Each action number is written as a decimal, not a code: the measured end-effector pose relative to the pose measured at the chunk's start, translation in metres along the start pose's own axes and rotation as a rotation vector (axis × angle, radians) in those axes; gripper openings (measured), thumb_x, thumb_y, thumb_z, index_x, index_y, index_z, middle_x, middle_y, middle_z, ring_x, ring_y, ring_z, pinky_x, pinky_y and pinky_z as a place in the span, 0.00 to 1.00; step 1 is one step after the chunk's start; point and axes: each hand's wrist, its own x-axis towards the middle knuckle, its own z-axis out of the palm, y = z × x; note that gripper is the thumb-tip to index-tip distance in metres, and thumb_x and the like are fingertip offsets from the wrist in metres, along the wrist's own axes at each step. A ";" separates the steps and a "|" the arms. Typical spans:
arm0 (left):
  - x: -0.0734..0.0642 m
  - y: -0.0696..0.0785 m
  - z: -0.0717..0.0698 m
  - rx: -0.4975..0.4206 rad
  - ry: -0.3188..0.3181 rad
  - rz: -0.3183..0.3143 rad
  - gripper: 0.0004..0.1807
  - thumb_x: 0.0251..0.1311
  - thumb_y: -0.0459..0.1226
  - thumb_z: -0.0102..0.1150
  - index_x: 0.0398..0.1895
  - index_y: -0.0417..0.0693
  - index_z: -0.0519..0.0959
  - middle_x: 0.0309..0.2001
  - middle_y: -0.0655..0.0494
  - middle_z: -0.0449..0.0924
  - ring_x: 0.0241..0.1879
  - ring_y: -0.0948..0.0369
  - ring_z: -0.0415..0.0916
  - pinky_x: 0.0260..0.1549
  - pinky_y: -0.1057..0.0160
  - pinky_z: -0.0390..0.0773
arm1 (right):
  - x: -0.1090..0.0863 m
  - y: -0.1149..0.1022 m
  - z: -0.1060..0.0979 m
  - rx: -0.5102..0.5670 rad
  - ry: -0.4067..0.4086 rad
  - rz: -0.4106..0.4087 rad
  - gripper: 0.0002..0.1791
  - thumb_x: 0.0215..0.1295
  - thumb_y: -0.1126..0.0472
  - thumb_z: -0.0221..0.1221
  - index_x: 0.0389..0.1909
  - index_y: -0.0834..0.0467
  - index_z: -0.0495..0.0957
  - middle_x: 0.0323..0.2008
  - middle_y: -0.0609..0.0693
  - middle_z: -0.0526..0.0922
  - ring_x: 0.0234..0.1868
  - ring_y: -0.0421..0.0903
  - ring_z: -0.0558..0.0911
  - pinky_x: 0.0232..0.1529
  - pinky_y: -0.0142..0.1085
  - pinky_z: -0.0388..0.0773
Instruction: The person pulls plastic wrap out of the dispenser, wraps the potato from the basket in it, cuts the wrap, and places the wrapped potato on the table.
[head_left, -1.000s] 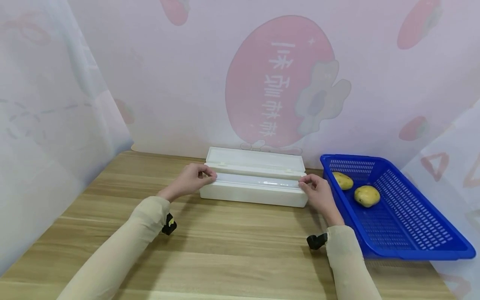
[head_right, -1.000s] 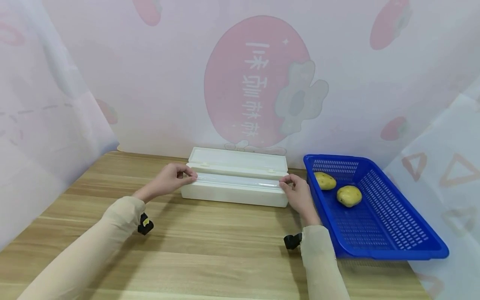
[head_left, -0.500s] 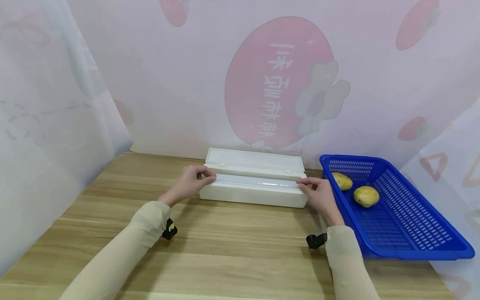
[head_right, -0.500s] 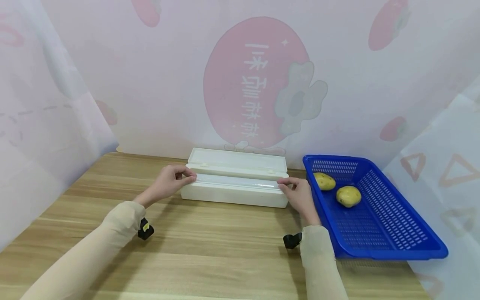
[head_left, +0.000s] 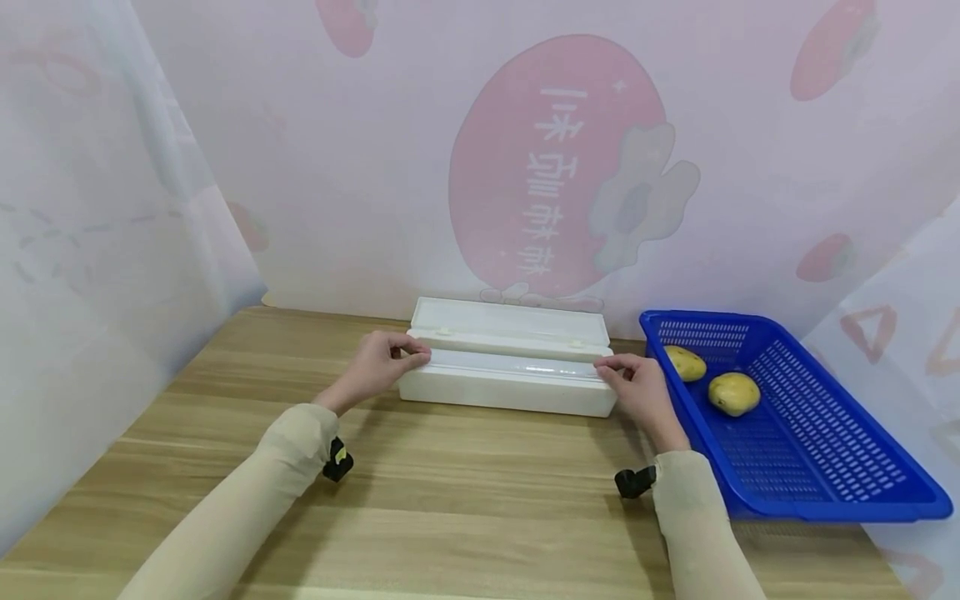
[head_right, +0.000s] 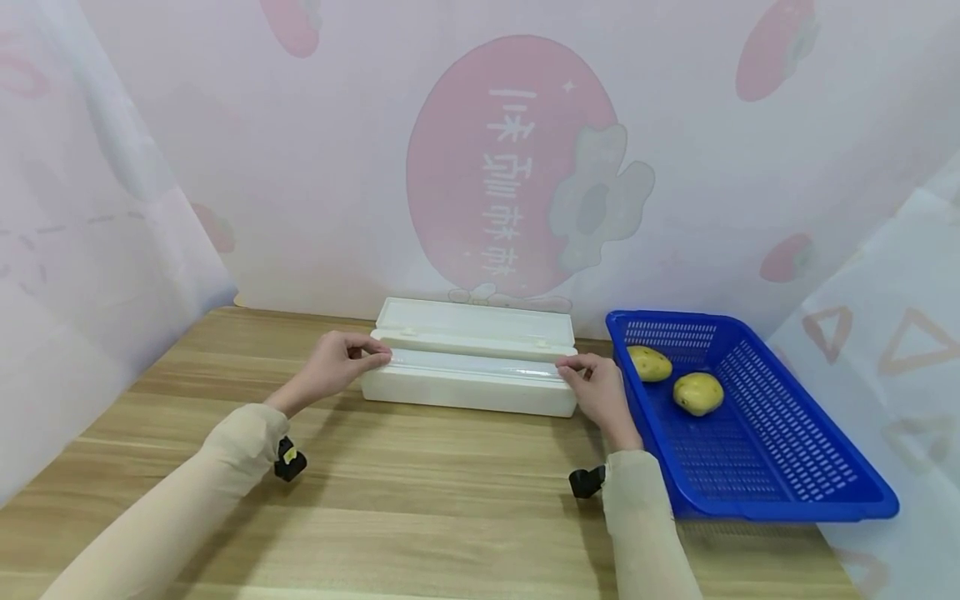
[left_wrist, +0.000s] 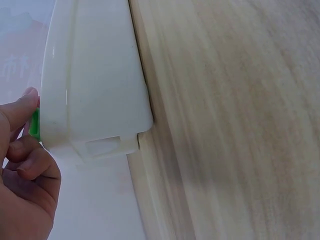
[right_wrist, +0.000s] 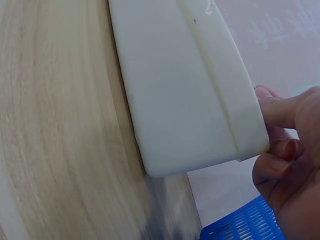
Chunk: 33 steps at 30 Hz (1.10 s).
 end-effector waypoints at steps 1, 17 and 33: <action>0.000 0.000 0.000 0.001 0.001 -0.006 0.06 0.63 0.38 0.66 0.37 0.46 0.87 0.33 0.57 0.84 0.19 0.58 0.65 0.18 0.65 0.65 | 0.000 0.000 0.000 -0.011 0.001 -0.007 0.09 0.70 0.59 0.61 0.42 0.60 0.85 0.32 0.53 0.82 0.28 0.50 0.71 0.27 0.34 0.67; 0.007 0.003 -0.007 -0.020 0.018 0.025 0.08 0.64 0.40 0.65 0.40 0.45 0.87 0.28 0.55 0.82 0.20 0.58 0.65 0.19 0.65 0.65 | 0.004 -0.002 -0.007 -0.062 0.021 -0.058 0.06 0.70 0.63 0.60 0.41 0.62 0.83 0.31 0.54 0.81 0.29 0.50 0.73 0.28 0.34 0.69; 0.012 0.008 -0.019 -0.024 0.069 0.044 0.07 0.63 0.40 0.66 0.38 0.48 0.88 0.32 0.55 0.85 0.19 0.58 0.64 0.18 0.66 0.64 | 0.010 -0.012 -0.010 -0.038 0.051 -0.106 0.08 0.70 0.64 0.60 0.40 0.65 0.83 0.30 0.56 0.80 0.28 0.49 0.72 0.28 0.33 0.69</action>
